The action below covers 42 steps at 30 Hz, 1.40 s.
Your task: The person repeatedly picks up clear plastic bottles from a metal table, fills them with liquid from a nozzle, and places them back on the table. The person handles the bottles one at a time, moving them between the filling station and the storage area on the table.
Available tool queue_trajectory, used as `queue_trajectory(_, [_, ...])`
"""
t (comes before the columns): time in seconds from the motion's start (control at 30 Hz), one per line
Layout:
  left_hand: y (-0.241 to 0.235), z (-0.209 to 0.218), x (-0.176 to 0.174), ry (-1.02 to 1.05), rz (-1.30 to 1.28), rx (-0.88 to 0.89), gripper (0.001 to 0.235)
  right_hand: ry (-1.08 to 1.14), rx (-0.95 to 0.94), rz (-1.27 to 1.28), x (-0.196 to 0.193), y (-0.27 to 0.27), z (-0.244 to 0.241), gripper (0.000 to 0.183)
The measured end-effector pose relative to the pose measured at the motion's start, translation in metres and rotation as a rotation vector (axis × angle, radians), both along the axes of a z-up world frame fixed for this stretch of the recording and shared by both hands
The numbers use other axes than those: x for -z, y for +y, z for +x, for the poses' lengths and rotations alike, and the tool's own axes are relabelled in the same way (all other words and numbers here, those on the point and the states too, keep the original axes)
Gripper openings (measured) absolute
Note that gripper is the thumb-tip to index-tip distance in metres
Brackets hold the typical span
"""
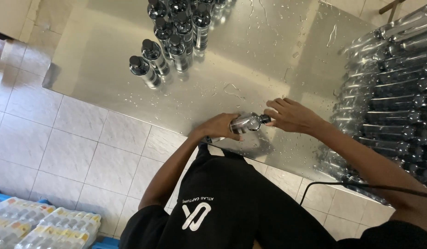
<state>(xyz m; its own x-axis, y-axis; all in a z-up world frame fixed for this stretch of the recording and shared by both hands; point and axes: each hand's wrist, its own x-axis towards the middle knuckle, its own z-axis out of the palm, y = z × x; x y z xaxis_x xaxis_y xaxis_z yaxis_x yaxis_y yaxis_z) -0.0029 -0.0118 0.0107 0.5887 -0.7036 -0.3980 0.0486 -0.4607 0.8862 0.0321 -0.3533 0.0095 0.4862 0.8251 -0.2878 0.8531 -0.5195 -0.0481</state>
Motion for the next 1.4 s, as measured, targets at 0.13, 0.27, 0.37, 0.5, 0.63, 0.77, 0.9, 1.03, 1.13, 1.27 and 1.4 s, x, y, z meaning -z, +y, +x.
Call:
queue_trajectory(0.13, [-0.007, 0.001, 0.001, 0.001, 0.013, 0.040, 0.100, 0.360, 0.333, -0.002, 0.013, 0.001, -0.016, 0.080])
queue_trajectory(0.27, [-0.011, 0.000, 0.006, -0.048, 0.089, -0.002, 0.088, 0.765, 0.811, 0.366, -0.009, 0.023, -0.028, 0.067])
queue_trajectory(0.37, [-0.011, 0.003, -0.010, 0.010, 0.138, 0.001, 0.104, 0.780, 0.868, 0.344, -0.033, 0.031, -0.024, 0.076])
queue_trajectory(0.5, [-0.008, 0.005, -0.019, 0.400, -0.205, 0.013, 0.073, 0.107, 0.374, 0.165, -0.024, 0.010, -0.026, 0.061])
queue_trajectory(0.63, [-0.025, -0.009, 0.041, 1.022, -0.470, 0.025, 0.092, -0.432, -0.208, 0.469, -0.022, 0.002, -0.020, 0.052])
queue_trajectory(0.77, [-0.044, 0.002, 0.028, 1.026, -0.520, 0.282, 0.064, -0.419, -0.272, 0.632, -0.005, -0.006, -0.023, 0.058])
queue_trajectory(0.9, [-0.061, 0.017, 0.025, 0.920, -0.373, 0.113, 0.060, -0.219, 0.116, 0.539, 0.026, -0.031, -0.029, 0.040])
queue_trajectory(1.03, [-0.092, 0.039, 0.053, 0.430, -0.014, 0.114, 0.071, 0.212, 0.569, 0.164, 0.118, -0.075, -0.028, 0.031])
queue_trajectory(1.13, [-0.133, 0.025, 0.099, -0.274, 0.191, 0.151, 0.060, 0.629, 0.870, 0.071, 0.149, -0.095, -0.020, 0.015])
queue_trajectory(1.27, [-0.177, 0.009, 0.149, -0.726, 0.404, 0.190, 0.042, 1.361, 1.419, 0.339, 0.114, -0.096, -0.021, 0.035])
queue_trajectory(1.4, [-0.198, 0.019, 0.127, -1.304, 0.490, 0.422, 0.021, 2.182, 1.305, 0.463, 0.142, -0.135, -0.049, 0.050])
